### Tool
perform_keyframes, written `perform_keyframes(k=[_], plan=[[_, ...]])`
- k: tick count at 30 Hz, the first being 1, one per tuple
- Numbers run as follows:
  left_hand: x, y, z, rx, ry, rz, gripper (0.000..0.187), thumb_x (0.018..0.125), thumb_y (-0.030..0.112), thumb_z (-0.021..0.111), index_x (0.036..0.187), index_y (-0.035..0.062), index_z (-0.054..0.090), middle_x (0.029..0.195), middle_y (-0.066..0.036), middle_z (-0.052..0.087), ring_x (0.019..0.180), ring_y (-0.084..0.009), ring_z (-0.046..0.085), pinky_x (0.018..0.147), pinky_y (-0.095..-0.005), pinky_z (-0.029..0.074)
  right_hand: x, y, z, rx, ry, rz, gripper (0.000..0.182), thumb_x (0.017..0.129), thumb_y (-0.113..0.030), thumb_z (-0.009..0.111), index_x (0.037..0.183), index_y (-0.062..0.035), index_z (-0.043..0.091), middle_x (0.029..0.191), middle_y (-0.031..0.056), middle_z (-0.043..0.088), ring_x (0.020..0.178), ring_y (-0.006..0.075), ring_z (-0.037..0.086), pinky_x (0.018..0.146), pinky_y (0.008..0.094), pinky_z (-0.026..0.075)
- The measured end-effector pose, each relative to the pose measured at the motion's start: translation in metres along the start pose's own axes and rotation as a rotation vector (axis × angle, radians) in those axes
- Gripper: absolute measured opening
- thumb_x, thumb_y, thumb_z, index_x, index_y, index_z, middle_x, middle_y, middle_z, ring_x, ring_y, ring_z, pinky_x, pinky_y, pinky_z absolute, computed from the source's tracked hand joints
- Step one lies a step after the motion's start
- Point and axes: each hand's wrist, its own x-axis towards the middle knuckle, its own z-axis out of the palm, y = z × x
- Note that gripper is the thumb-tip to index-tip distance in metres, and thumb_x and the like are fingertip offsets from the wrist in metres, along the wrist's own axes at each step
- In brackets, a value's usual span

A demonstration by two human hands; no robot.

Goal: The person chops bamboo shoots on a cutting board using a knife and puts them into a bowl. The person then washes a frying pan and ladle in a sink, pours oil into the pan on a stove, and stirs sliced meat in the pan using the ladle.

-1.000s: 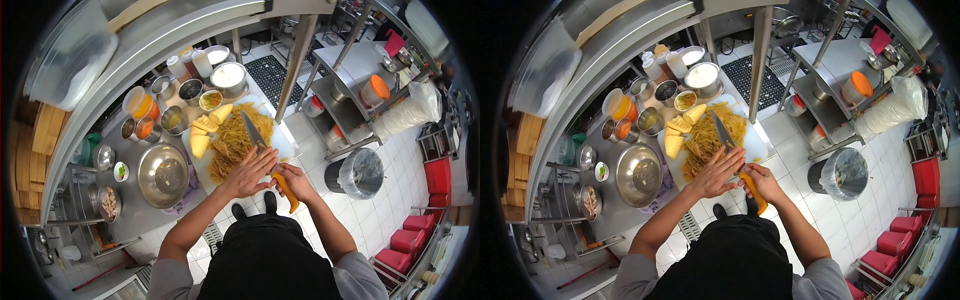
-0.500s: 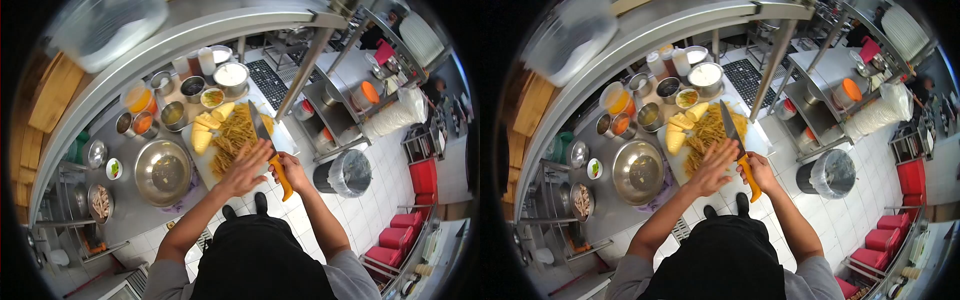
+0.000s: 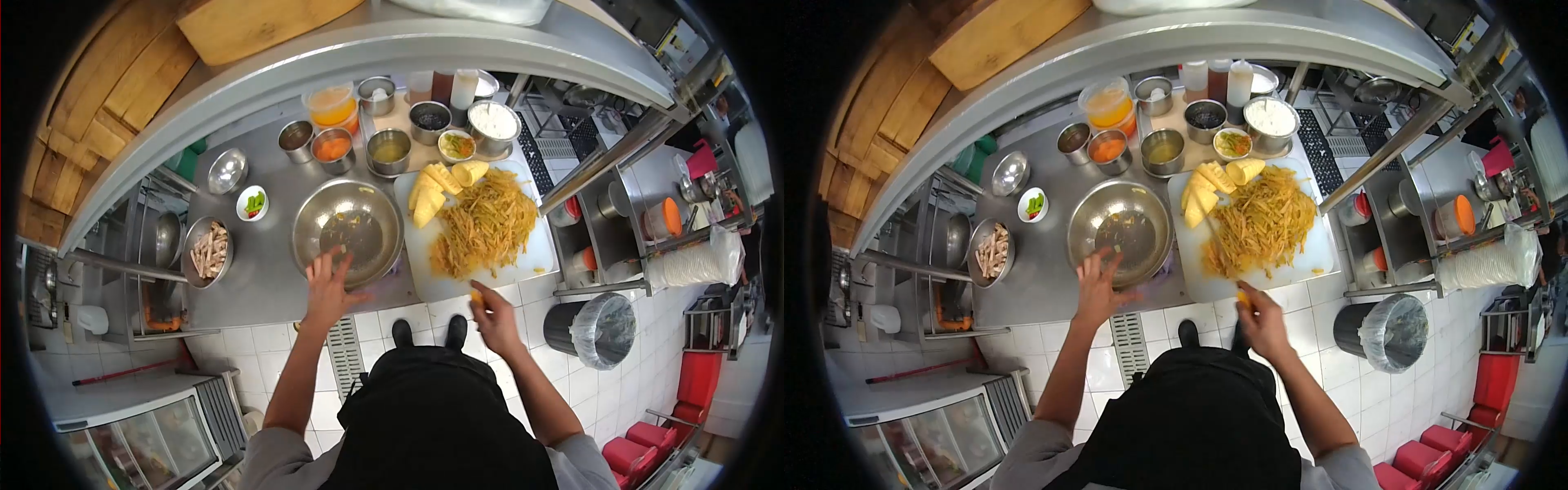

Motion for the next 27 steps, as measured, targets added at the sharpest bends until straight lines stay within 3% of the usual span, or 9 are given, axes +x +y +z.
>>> perform_keyframes(k=[1, 2, 4, 6, 10, 18, 21, 24, 27], plan=[[-0.016, -0.014, 0.002, 0.026, -0.056, 0.017, 0.038, 0.078, 0.019, 0.075, 0.113, 0.0065, 0.067, 0.120, -0.013, 0.058, 0.113, -0.0332, 0.052, 0.097, -0.0477, 0.038, 0.002, -0.006, 0.018, -0.094, 0.037, -0.131, 0.044, 0.095, -0.010, 0.064, 0.138, -0.0026, 0.056, 0.094, 0.0126, 0.065, 0.077, 0.0181, 0.061, 0.067, 0.0318, 0.053], [-0.030, -0.034, 0.017, 0.044, -0.101, 0.054, 0.034, 0.076, 0.016, 0.074, 0.108, 0.0062, 0.068, 0.115, -0.012, 0.058, 0.111, -0.0320, 0.053, 0.096, -0.0471, 0.038, 0.004, -0.022, 0.030, -0.135, -0.015, -0.050, 0.045, 0.093, -0.008, 0.065, 0.137, -0.0018, 0.056, 0.095, 0.0193, 0.062, 0.081, 0.0273, 0.062, 0.074, 0.0370, 0.052], [-0.045, -0.054, 0.016, 0.061, -0.125, 0.077, 0.027, 0.074, 0.011, 0.072, 0.101, 0.0058, 0.070, 0.107, -0.010, 0.059, 0.106, -0.0299, 0.054, 0.096, -0.0464, 0.039, 0.016, -0.030, 0.057, -0.183, -0.015, -0.071, 0.045, 0.093, -0.008, 0.064, 0.136, -0.0017, 0.056, 0.097, 0.0224, 0.060, 0.084, 0.0356, 0.061, 0.078, 0.0410, 0.051], [-0.059, -0.059, 0.005, 0.050, -0.084, 0.038, 0.021, 0.073, 0.005, 0.069, 0.095, 0.0056, 0.070, 0.101, -0.008, 0.058, 0.104, -0.0280, 0.055, 0.096, -0.0459, 0.040, 0.029, -0.029, 0.083, -0.147, 0.047, -0.155, 0.046, 0.092, -0.006, 0.063, 0.137, -0.0003, 0.055, 0.100, 0.0237, 0.059, 0.088, 0.0386, 0.061, 0.080, 0.0432, 0.051], [-0.094, -0.074, -0.028, 0.090, -0.174, 0.073, 0.023, 0.074, 0.000, 0.067, 0.096, 0.0050, 0.069, 0.105, -0.009, 0.059, 0.108, -0.0291, 0.055, 0.102, -0.0477, 0.039, 0.060, -0.015, 0.126, -0.169, 0.118, -0.257, 0.050, 0.088, -0.005, 0.062, 0.136, 0.0044, 0.053, 0.103, 0.0274, 0.058, 0.091, 0.0432, 0.062, 0.084, 0.0477, 0.052], [-0.096, -0.069, -0.042, 0.068, -0.159, 0.016, 0.028, 0.074, -0.002, 0.069, 0.101, 0.0035, 0.068, 0.119, -0.012, 0.059, 0.123, -0.0327, 0.052, 0.109, -0.0500, 0.037, 0.100, 0.007, 0.205, -0.290, 0.118, -0.179, 0.066, 0.087, -0.002, 0.059, 0.145, 0.0145, 0.035, 0.114, 0.0337, 0.053, 0.112, 0.0460, 0.053, 0.096, 0.0453, 0.048], [-0.103, -0.075, -0.043, 0.020, -0.187, -0.003, 0.041, 0.074, 0.000, 0.070, 0.114, 0.0032, 0.066, 0.129, -0.016, 0.054, 0.127, -0.0363, 0.049, 0.111, -0.0494, 0.036, 0.107, 0.027, 0.226, -0.366, 0.201, -0.244, 0.069, 0.084, -0.006, 0.063, 0.144, 0.0145, 0.036, 0.118, 0.0347, 0.055, 0.114, 0.0463, 0.053, 0.098, 0.0462, 0.047], [-0.078, -0.032, -0.070, 0.040, -0.163, -0.074, 0.062, 0.074, 0.002, 0.073, 0.134, 0.0038, 0.057, 0.142, -0.020, 0.047, 0.133, -0.0391, 0.043, 0.112, -0.0490, 0.035, 0.085, -0.012, 0.161, -0.326, -0.027, -0.158, 0.060, 0.083, -0.010, 0.064, 0.137, 0.0117, 0.046, 0.113, 0.0334, 0.056, 0.107, 0.0462, 0.057, 0.096, 0.0459, 0.049], [-0.059, 0.021, -0.064, -0.283, -0.101, -0.188, 0.080, 0.073, 0.006, 0.076, 0.146, 0.0040, 0.044, 0.149, -0.022, 0.040, 0.138, -0.0406, 0.037, 0.114, -0.0490, 0.033, 0.086, 0.001, 0.052, -0.203, 0.087, -0.351, 0.053, 0.082, -0.024, 0.073, 0.127, 0.0008, 0.059, 0.113, 0.0253, 0.063, 0.109, 0.0405, 0.061, 0.095, 0.0469, 0.049]])
